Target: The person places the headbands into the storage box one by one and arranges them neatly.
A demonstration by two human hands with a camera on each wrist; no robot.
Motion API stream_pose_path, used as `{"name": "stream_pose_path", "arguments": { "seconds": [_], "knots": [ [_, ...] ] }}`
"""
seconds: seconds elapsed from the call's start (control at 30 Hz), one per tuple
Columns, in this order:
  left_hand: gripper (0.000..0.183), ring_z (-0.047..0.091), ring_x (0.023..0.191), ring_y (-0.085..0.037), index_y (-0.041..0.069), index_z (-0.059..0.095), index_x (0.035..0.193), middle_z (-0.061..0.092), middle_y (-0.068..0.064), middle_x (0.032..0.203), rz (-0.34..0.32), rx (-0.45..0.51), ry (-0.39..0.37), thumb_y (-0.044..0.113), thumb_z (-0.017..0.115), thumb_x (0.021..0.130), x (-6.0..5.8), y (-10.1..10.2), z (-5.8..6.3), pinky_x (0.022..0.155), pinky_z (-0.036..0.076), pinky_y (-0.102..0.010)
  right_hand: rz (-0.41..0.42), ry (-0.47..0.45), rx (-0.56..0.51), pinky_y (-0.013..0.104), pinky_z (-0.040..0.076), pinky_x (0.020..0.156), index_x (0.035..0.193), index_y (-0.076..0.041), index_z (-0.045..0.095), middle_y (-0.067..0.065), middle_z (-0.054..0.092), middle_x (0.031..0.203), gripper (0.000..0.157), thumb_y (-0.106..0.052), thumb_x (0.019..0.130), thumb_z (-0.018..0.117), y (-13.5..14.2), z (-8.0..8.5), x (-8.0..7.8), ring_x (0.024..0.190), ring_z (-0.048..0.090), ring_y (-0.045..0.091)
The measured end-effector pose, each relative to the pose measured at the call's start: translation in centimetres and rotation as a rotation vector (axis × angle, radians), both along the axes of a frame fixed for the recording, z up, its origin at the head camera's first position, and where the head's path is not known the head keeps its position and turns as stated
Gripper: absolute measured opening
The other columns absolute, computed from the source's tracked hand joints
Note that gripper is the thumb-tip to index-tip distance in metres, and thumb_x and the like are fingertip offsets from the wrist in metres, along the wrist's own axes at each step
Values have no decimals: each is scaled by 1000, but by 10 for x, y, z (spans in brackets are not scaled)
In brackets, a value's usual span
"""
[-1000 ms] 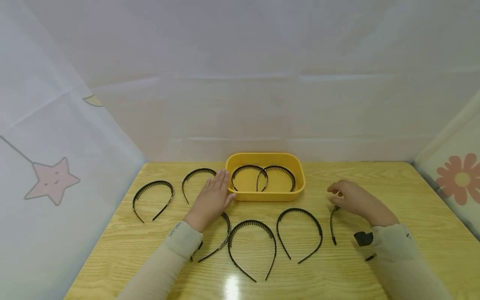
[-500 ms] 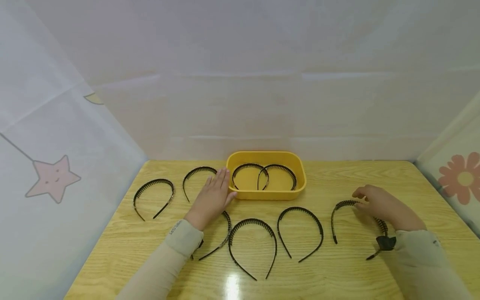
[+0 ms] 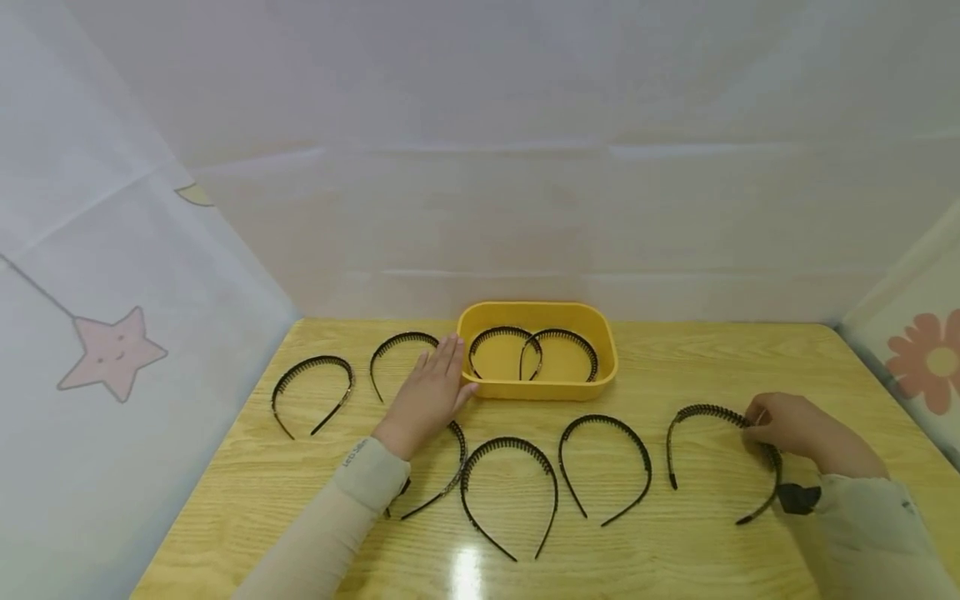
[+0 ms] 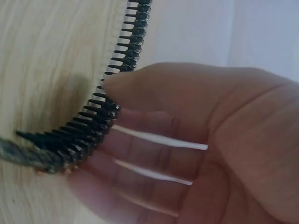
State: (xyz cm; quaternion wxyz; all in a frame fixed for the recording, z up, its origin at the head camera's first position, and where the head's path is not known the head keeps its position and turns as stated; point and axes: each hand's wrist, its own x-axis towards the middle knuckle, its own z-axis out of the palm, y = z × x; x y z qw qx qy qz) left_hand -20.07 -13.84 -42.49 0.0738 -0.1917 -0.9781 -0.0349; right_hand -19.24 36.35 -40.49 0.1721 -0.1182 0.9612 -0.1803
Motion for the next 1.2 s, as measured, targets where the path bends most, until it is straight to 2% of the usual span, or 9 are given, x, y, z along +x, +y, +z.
{"name": "stream_pose_path", "arguments": {
  "seconds": [0.1,0.23,0.4,0.63,0.87,1.1,1.2],
  "knots": [
    [70,13,142,-28,2,14,148,13,-15,154,-3,4,-2,48,32,98,0,0,0,115,10,-45,-45,-63,-35,32,53,54,94,6,59,13,62,87,28,-19,84,67,2,0,2,66,59,17],
    [70,14,142,-28,2,14,148,14,-15,154,-5,9,-1,48,31,98,1,0,0,115,11,-45,-80,-100,-54,34,55,55,93,7,59,15,61,86,24,-15,84,65,2,1,4,63,60,17],
    [70,14,142,-28,2,13,148,14,-15,154,-4,2,-1,49,29,99,2,-1,0,115,11,-45,-79,-95,-52,35,54,56,94,7,59,13,61,85,17,-7,85,60,3,0,3,65,59,17],
    [70,11,142,-27,2,13,148,11,-14,154,1,-11,-14,49,30,98,0,0,0,115,10,-45,-79,-85,-49,34,54,56,94,7,58,13,60,86,15,-5,87,58,4,-1,1,68,58,18],
    [71,6,142,-24,2,13,148,10,-14,155,7,-6,-21,49,31,98,0,0,0,115,8,-44,-59,-10,-40,34,51,54,94,6,58,20,60,88,12,-4,88,55,4,-1,-3,70,59,21],
    [71,14,142,-28,3,9,148,13,-15,154,1,-10,-8,48,32,98,-1,0,1,115,10,-46,-46,101,-27,43,50,59,99,5,60,25,61,93,17,-8,89,54,4,2,-4,80,59,37],
    [71,12,142,-27,3,11,148,13,-15,154,0,-4,-9,47,33,98,-1,0,0,115,10,-45,-54,134,-37,46,50,62,103,5,61,26,61,98,21,-10,89,54,2,3,-3,86,58,41]
  ]
}}
